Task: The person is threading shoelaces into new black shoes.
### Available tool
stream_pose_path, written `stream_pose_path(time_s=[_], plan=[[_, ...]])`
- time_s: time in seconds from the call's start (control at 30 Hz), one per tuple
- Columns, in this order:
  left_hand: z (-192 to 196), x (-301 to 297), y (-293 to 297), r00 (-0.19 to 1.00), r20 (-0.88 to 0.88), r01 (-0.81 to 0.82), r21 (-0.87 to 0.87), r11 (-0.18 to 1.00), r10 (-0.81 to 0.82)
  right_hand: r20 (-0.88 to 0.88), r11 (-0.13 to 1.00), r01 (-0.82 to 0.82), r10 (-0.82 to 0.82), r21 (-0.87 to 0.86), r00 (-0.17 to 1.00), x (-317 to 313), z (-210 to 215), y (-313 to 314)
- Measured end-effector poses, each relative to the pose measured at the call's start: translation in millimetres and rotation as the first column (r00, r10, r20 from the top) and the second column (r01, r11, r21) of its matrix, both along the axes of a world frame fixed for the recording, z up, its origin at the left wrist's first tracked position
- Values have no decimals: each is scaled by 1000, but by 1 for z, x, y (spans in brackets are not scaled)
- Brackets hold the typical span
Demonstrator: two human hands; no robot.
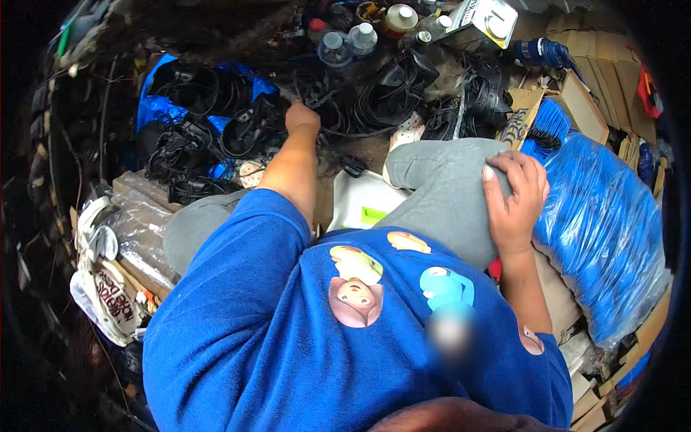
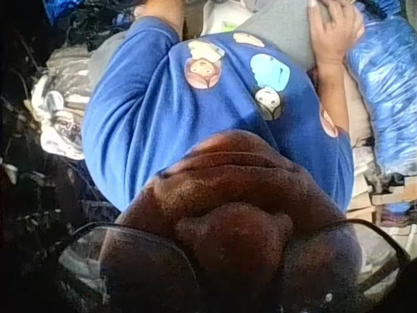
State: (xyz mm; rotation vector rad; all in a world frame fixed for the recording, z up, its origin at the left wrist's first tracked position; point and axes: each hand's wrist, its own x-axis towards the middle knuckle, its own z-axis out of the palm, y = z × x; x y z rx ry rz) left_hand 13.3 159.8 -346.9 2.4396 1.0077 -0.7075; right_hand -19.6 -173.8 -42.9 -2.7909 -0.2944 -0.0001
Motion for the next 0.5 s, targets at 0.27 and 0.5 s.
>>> stream_pose_path(time_s=[0.27, 0.5], plan=[[135, -41, 69, 869, 149, 442, 192, 876, -471, 155, 994, -37, 20, 105, 988, -11, -5, 2], [251, -61, 62, 517, 560, 547, 366, 753, -648, 344, 807, -484, 373, 338, 862, -3, 23, 85]])
